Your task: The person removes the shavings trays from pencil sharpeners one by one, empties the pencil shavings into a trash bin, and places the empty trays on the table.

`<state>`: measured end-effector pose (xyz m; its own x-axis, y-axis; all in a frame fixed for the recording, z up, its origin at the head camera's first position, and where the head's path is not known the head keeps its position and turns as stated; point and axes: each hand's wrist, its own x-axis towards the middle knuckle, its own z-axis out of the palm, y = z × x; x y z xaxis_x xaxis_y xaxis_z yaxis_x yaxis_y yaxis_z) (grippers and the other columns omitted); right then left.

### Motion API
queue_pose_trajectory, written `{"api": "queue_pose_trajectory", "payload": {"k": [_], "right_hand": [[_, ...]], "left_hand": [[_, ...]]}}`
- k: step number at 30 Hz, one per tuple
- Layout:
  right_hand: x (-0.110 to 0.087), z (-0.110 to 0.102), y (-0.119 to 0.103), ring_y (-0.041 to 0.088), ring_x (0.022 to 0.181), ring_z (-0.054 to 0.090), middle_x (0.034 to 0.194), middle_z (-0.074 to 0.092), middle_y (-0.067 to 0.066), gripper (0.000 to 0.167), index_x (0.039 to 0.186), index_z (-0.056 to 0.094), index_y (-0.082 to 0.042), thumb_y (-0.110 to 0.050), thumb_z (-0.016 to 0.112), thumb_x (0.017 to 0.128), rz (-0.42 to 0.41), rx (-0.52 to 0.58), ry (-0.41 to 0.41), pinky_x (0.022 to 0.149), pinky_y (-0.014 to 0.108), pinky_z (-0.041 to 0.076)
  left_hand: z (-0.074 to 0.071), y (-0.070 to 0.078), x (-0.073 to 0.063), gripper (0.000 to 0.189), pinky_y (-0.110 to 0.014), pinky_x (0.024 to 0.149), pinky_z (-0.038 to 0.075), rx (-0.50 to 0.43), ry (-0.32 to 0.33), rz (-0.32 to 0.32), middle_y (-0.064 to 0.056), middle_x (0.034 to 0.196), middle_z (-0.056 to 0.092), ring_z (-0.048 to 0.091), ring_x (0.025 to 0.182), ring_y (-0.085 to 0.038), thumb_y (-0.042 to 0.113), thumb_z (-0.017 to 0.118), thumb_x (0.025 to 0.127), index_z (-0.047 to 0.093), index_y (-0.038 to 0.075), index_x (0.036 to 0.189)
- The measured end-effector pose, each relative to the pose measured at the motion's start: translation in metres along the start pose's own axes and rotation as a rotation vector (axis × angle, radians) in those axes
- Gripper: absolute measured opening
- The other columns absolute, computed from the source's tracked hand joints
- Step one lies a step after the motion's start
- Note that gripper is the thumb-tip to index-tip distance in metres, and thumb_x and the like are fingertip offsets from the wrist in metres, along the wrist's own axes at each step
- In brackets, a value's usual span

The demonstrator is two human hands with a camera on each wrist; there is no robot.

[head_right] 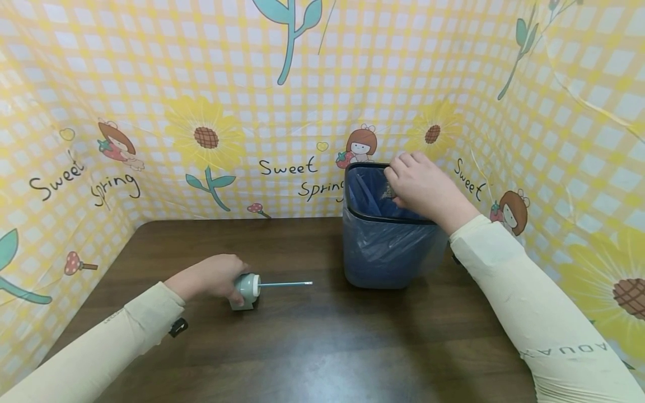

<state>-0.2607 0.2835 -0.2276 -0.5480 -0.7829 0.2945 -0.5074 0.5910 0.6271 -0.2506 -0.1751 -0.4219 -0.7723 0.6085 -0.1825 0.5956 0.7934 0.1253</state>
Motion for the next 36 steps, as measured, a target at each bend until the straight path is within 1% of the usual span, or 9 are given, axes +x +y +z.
{"api": "queue_pose_trajectory", "payload": {"k": [8, 12, 22, 29, 33, 36], "right_hand": [[-0.0007, 0.0010, -0.0001, 0.040, 0.104, 0.059, 0.108, 0.063, 0.021, 0.063, 0.115, 0.064, 0.004, -0.039, 0.090, 0.076, -0.012, -0.019, 0.011, 0.091, 0.050, 0.046], [-0.0006, 0.0013, -0.0004, 0.040, 0.105, 0.059, 0.109, 0.063, 0.021, 0.063, 0.115, 0.064, 0.004, -0.039, 0.089, 0.077, -0.013, -0.022, -0.004, 0.092, 0.050, 0.045], [0.0012, -0.0017, -0.0027, 0.039, 0.107, 0.058, 0.112, 0.063, 0.020, 0.061, 0.117, 0.063, 0.003, -0.038, 0.088, 0.080, -0.015, -0.042, -0.036, 0.095, 0.050, 0.045], [0.0059, -0.0053, -0.0054, 0.039, 0.105, 0.058, 0.110, 0.063, 0.020, 0.053, 0.114, 0.062, 0.003, -0.035, 0.084, 0.083, -0.044, -0.099, -0.038, 0.094, 0.049, 0.045], [0.0065, -0.0051, -0.0058, 0.039, 0.103, 0.058, 0.108, 0.063, 0.020, 0.049, 0.111, 0.062, 0.003, -0.032, 0.083, 0.085, -0.049, -0.107, -0.040, 0.093, 0.049, 0.045], [0.0066, -0.0051, -0.0059, 0.039, 0.104, 0.058, 0.109, 0.063, 0.020, 0.049, 0.112, 0.062, 0.004, -0.032, 0.082, 0.085, -0.050, -0.108, -0.042, 0.093, 0.049, 0.045]], "left_hand": [[0.0003, -0.0012, 0.0003, 0.062, -0.037, 0.075, 0.056, -0.003, 0.005, -0.008, 0.004, 0.094, 0.071, 0.061, 0.078, -0.010, 0.044, 0.093, 0.071, 0.072, 0.009, 0.117], [-0.0005, -0.0002, -0.0008, 0.063, -0.037, 0.075, 0.056, -0.008, 0.002, -0.012, 0.003, 0.095, 0.071, 0.061, 0.079, -0.011, 0.044, 0.093, 0.071, 0.071, 0.009, 0.119], [-0.0017, 0.0019, -0.0024, 0.058, -0.037, 0.074, 0.056, -0.015, -0.003, -0.009, 0.005, 0.094, 0.071, 0.061, 0.079, -0.010, 0.042, 0.093, 0.072, 0.072, 0.010, 0.116], [-0.0008, -0.0004, -0.0010, 0.059, -0.035, 0.073, 0.055, -0.003, 0.005, -0.001, 0.005, 0.092, 0.070, 0.060, 0.077, -0.009, 0.043, 0.093, 0.070, 0.072, 0.010, 0.115], [-0.0001, -0.0005, -0.0002, 0.056, -0.036, 0.073, 0.055, -0.010, 0.001, -0.007, 0.006, 0.091, 0.070, 0.060, 0.077, -0.009, 0.043, 0.093, 0.071, 0.072, 0.011, 0.112], [-0.0002, -0.0010, -0.0008, 0.055, -0.036, 0.073, 0.055, -0.013, -0.001, -0.008, 0.006, 0.091, 0.069, 0.060, 0.077, -0.010, 0.043, 0.093, 0.071, 0.072, 0.011, 0.111]]}}
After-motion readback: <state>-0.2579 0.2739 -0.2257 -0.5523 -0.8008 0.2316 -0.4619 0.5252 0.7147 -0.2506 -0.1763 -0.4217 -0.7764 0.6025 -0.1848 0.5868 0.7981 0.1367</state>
